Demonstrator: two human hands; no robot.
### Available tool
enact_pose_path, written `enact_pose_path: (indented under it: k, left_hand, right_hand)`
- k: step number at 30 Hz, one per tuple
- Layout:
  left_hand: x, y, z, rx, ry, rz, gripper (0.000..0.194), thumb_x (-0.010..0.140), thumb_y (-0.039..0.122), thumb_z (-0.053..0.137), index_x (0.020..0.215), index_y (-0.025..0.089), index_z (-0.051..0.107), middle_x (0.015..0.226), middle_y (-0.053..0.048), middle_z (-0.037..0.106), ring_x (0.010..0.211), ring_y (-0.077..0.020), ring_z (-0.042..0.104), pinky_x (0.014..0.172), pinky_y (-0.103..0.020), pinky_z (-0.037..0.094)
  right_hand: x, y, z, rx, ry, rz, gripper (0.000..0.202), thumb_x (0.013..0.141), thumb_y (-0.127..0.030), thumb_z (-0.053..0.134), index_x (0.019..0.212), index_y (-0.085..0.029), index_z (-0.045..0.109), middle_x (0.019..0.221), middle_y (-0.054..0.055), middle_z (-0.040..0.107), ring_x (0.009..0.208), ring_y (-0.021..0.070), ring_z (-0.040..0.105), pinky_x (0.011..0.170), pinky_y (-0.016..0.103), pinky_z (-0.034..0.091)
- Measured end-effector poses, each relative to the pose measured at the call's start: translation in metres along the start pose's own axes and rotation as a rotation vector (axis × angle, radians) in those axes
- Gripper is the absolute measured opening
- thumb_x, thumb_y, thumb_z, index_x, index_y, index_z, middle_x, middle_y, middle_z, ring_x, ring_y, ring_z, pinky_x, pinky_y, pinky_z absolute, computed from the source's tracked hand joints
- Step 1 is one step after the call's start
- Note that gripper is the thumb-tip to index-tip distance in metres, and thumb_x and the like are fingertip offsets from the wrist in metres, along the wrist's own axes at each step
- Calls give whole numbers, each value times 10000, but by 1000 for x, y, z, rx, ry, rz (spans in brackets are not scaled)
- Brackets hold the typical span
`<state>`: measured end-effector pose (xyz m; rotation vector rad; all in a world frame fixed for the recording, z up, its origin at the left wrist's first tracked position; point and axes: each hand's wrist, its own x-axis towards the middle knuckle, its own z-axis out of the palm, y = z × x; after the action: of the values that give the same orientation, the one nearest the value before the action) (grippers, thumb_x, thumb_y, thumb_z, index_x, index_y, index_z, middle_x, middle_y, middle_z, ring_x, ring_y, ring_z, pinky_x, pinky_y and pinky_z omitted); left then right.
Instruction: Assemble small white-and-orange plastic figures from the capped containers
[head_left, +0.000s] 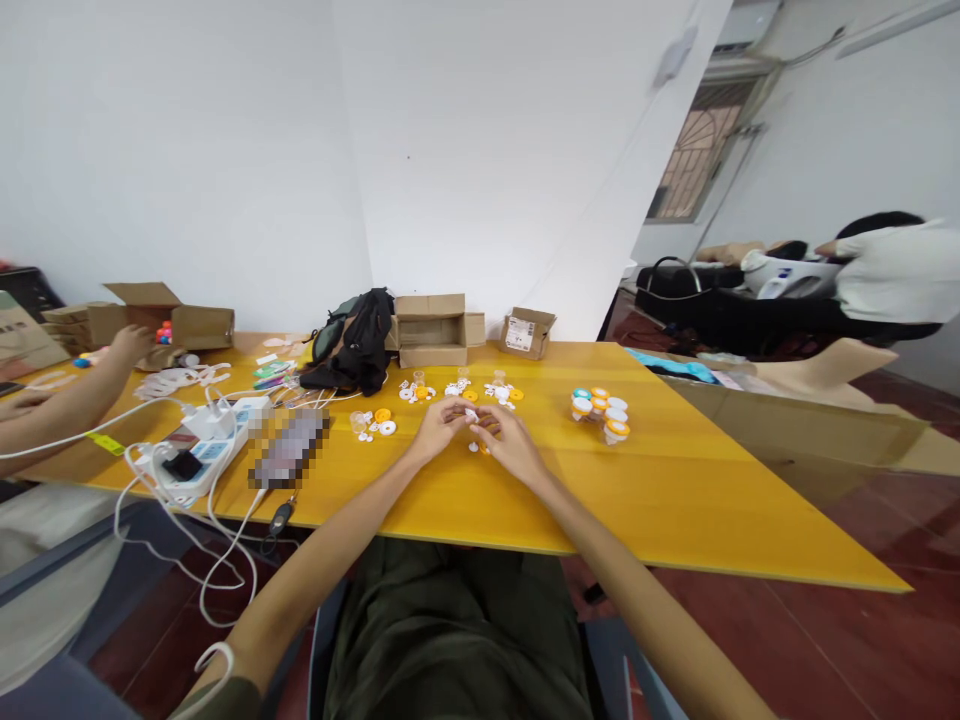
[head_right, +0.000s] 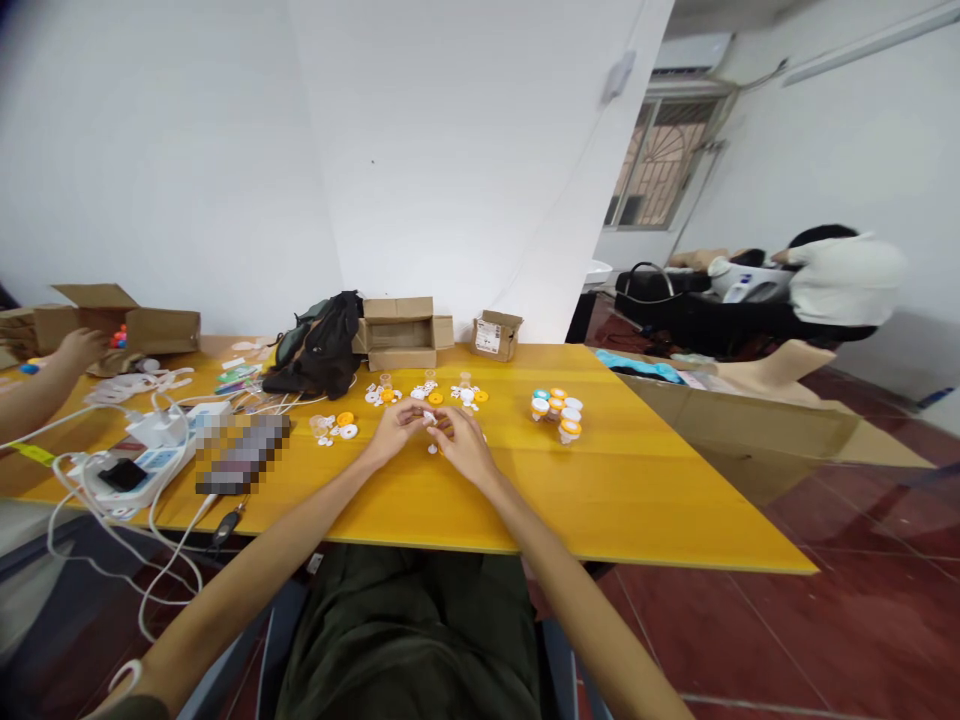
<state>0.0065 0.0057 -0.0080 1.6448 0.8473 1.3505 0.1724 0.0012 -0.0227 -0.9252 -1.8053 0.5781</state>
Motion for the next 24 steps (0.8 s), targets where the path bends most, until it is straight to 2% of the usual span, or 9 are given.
enact_pose_path:
  k: [4, 7, 11, 19, 24]
  left_hand:
    - [1, 1, -1, -60, 64, -31, 233, 693, 331, 815, 821, 177, 695, 832, -31, 736, 819, -176, 698, 828, -308, 554]
    - [2, 1, 0, -79, 60, -40, 253, 669, 339, 835, 783, 174, 680, 785, -22, 729, 767, -168, 694, 800, -304, 559]
    - [1, -1, 2, -82, 51, -35, 257, 668, 340, 839, 759, 173, 667, 762, -16, 722, 751, -165, 693, 789, -301, 562]
    - [0, -4, -2, -24, 27, -20, 195, 742, 318, 781, 802, 170, 670, 805, -24, 734, 806, -173, 702, 832, -316, 559]
    - [0, -7, -2, 73, -2, -20, 152, 829, 314, 687, 859, 166, 699, 820, -38, 752, 786, -179, 709, 795, -313, 577]
  right_hand:
    - [8, 1, 4, 63, 28, 38, 83, 806, -259, 637, 857, -230, 695, 848, 39, 741, 728, 193, 681, 676, 316, 562]
    - [6, 0, 2, 82, 50, 49, 85, 815, -287, 629, 815, -233, 695, 787, 34, 740, 728, 211, 685, 709, 340, 562]
    - [3, -1, 1, 139, 60, 88, 127, 808, -333, 641, 834, -234, 716, 811, 40, 758, 738, 221, 697, 720, 345, 567]
    - [6, -2, 0, 288, 53, 152, 239, 801, -450, 640, 808, -223, 715, 716, 28, 728, 640, 201, 666, 647, 329, 570]
    - [7, 0, -1, 310, 69, 189, 276, 783, -493, 650, 782, -222, 703, 685, 27, 713, 608, 197, 646, 626, 333, 566]
